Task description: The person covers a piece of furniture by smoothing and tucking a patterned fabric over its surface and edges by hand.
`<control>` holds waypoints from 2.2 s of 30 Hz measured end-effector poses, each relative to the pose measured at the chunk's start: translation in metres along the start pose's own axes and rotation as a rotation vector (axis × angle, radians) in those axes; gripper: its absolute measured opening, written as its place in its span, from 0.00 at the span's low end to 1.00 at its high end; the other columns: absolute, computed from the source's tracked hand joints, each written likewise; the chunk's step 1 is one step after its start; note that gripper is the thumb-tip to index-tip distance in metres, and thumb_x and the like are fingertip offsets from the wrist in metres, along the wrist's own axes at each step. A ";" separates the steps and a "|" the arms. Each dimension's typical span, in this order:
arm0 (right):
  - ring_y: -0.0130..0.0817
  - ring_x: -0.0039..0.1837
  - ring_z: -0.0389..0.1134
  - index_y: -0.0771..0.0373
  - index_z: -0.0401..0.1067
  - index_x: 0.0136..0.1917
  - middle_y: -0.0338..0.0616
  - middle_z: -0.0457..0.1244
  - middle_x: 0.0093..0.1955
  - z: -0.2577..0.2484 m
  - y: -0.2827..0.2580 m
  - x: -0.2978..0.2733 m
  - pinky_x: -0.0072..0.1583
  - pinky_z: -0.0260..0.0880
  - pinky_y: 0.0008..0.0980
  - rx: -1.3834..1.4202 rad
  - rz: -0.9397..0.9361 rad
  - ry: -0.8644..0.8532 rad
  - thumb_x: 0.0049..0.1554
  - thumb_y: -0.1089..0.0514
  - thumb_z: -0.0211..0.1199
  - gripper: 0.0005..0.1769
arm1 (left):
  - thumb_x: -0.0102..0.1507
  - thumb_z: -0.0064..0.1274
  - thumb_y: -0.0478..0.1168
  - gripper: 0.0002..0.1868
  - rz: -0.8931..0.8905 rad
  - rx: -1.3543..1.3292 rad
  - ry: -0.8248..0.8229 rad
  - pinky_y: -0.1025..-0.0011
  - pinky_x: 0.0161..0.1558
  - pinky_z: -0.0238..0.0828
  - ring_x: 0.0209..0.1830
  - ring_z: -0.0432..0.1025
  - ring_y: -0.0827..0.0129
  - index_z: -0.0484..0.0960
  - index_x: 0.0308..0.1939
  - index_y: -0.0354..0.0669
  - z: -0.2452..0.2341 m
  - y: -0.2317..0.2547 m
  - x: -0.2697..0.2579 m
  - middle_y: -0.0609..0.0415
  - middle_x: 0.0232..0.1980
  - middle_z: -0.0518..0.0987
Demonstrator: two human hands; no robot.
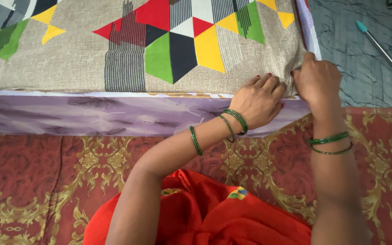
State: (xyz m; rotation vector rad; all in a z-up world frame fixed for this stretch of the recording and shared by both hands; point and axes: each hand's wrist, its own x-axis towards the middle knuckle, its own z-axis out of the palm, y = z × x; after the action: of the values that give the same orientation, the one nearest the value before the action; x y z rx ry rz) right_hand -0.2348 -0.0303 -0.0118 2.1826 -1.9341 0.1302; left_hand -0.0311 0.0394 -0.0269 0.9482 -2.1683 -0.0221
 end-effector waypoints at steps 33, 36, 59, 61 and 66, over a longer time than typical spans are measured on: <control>0.44 0.50 0.73 0.51 0.80 0.48 0.44 0.72 0.45 -0.040 0.001 -0.037 0.65 0.63 0.48 -0.074 -0.190 0.060 0.59 0.47 0.67 0.09 | 0.57 0.59 0.59 0.33 -0.022 0.044 -0.194 0.48 0.70 0.59 0.68 0.65 0.54 0.75 0.63 0.52 -0.011 0.013 -0.001 0.49 0.65 0.70; 0.47 0.51 0.72 0.55 0.77 0.49 0.45 0.71 0.46 -0.058 -0.009 -0.050 0.57 0.68 0.47 -0.030 -0.198 0.153 0.63 0.49 0.65 0.10 | 0.54 0.61 0.56 0.34 -0.021 0.001 -0.164 0.49 0.68 0.60 0.62 0.67 0.55 0.76 0.61 0.48 -0.013 0.012 0.000 0.50 0.57 0.72; 0.49 0.54 0.71 0.61 0.77 0.49 0.46 0.70 0.51 -0.068 -0.016 -0.055 0.56 0.70 0.47 0.139 -0.372 -0.103 0.53 0.44 0.70 0.19 | 0.50 0.62 0.51 0.30 -0.030 -0.020 -0.121 0.46 0.65 0.56 0.63 0.67 0.53 0.78 0.54 0.46 -0.020 0.006 0.001 0.48 0.53 0.78; 0.47 0.55 0.71 0.61 0.77 0.49 0.44 0.69 0.50 -0.075 -0.026 -0.062 0.57 0.70 0.45 0.145 -0.377 -0.001 0.51 0.46 0.72 0.19 | 0.50 0.61 0.50 0.24 -0.053 0.107 -0.153 0.48 0.64 0.60 0.62 0.68 0.56 0.80 0.50 0.53 -0.033 0.005 -0.002 0.50 0.55 0.78; 0.46 0.54 0.70 0.60 0.77 0.51 0.44 0.69 0.51 -0.079 -0.048 -0.060 0.55 0.70 0.42 0.325 -0.469 0.039 0.51 0.51 0.73 0.18 | 0.60 0.60 0.49 0.16 -0.185 0.159 -0.261 0.53 0.53 0.68 0.56 0.70 0.56 0.82 0.49 0.51 -0.065 -0.016 -0.022 0.50 0.52 0.77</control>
State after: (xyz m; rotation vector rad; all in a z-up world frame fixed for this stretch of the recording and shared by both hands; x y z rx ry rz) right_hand -0.1885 0.0511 0.0471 2.7532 -1.4065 0.4260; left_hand 0.0311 0.0593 0.0007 1.2970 -2.3380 -0.0671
